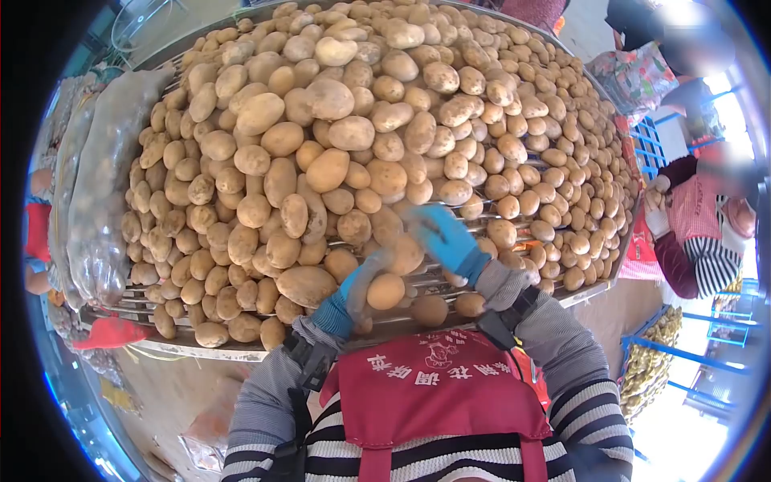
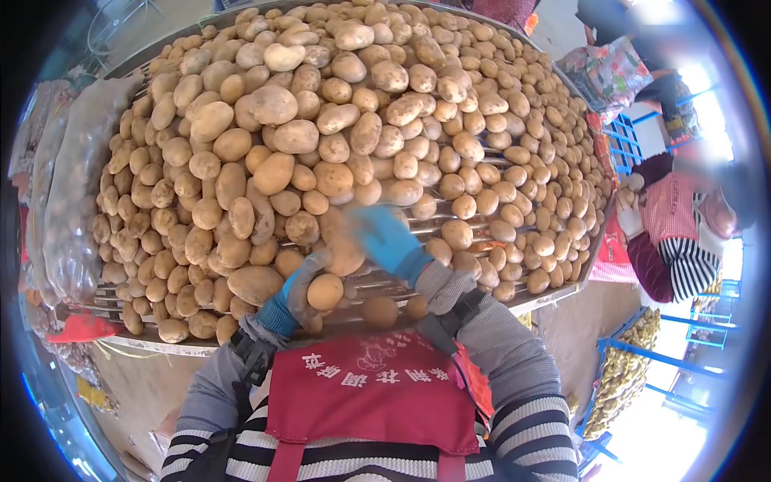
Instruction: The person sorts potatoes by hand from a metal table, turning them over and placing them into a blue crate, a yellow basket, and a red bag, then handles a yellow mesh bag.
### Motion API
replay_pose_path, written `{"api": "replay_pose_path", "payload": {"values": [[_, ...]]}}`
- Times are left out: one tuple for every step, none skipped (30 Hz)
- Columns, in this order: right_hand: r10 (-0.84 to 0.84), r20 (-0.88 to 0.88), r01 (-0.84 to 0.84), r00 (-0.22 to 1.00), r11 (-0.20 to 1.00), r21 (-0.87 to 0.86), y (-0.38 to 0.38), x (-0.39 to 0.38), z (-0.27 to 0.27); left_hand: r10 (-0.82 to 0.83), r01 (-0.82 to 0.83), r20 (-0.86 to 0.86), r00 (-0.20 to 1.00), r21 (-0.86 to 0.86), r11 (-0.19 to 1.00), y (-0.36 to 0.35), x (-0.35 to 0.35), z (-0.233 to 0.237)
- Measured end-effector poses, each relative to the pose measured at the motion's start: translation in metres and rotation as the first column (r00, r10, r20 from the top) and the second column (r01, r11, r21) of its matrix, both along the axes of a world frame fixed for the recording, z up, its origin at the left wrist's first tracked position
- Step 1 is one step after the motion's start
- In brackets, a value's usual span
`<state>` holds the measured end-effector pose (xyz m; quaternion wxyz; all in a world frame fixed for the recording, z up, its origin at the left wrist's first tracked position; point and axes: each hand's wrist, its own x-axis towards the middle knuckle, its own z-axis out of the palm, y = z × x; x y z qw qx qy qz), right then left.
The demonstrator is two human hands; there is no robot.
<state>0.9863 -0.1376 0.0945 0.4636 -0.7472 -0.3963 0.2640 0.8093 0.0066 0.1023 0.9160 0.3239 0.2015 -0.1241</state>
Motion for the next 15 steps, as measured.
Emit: {"api": "replay_pose_path", "payload": {"values": [[0.062, 0.027, -0.061, 0.998, 0.998, -0.027, 0.003, -0.003, 0.002, 0.038, -0.04, 0.045, 0.998, 0.04, 0.998, 0.0, -0.004, -0.007], [0.124, 0.052, -0.122, 0.991, 0.991, -0.055, 0.008, -0.005, 0.006, 0.074, -0.081, 0.089, 0.993, 0.078, 0.994, -0.001, -0.005, -0.006], [0.186, 0.077, -0.18, 0.98, 0.98, -0.084, 0.013, -0.005, 0.008, 0.088, -0.103, 0.11, 0.99, 0.14, 0.985, -0.004, -0.004, 0.001], [0.297, 0.085, -0.286, 0.951, 0.951, -0.119, 0.014, 0.007, 0.008, 0.069, -0.094, 0.127, 0.99, 0.205, 0.974, -0.004, -0.006, 0.0], [0.306, 0.158, -0.265, 0.939, 0.935, -0.235, 0.025, 0.013, 0.016, 0.05, -0.087, 0.142, 0.989, 0.269, 0.959, -0.004, -0.008, -0.001], [0.322, 0.228, -0.233, 0.919, 0.909, -0.345, 0.035, 0.017, 0.033, -0.002, -0.049, 0.148, 0.989, 0.336, 0.941, -0.003, -0.011, -0.008], [0.344, 0.299, -0.188, 0.89, 0.875, -0.446, 0.045, 0.02, 0.048, 0.025, -0.059, 0.122, 0.992, 0.279, 0.959, -0.002, -0.013, -0.012], [0.238, 0.405, -0.095, 0.883, 0.935, -0.342, 0.054, 0.021, 0.056, 0.052, -0.072, 0.094, 0.994, 0.222, 0.973, 0.0, -0.012, -0.005], [0.164, 0.506, -0.069, 0.847, 0.977, -0.201, 0.066, 0.023, 0.053, 0.141, -0.141, 0.022, 0.99, 0.037, 0.989, 0.0, -0.01, 0.005], [0.076, 0.588, -0.056, 0.805, 0.997, -0.053, 0.081, 0.026, 0.046, 0.211, -0.218, -0.064, 0.975, -0.145, 0.965, 0.001, -0.009, 0.013], [-0.024, 0.65, -0.053, 0.76, 0.994, 0.099, 0.097, 0.026, 0.045, 0.21, -0.207, 0.046, 0.977, -0.06, 0.977, 0.001, -0.013, 0.003], [0.068, 0.664, -0.142, 0.744, 0.988, 0.059, 0.112, 0.027, 0.046, 0.195, -0.202, 0.153, 0.969, 0.03, 0.979, -0.002, -0.019, -0.017], [0.155, 0.676, -0.228, 0.72, 0.974, 0.019, 0.128, 0.026, 0.051, 0.179, -0.198, 0.208, 0.962, 0.072, 0.978, 0.0, -0.021, -0.017], [0.237, 0.686, -0.308, 0.688, 0.951, -0.021, 0.143, 0.024, 0.055, 0.163, -0.198, 0.261, 0.951, 0.113, 0.974, 0.001, -0.022, -0.017], [0.319, 0.697, -0.318, 0.643, 0.938, -0.136, 0.154, 0.02, 0.054, 0.158, -0.191, 0.265, 0.951, 0.103, 0.976, 0.004, -0.022, 0.001]]}}
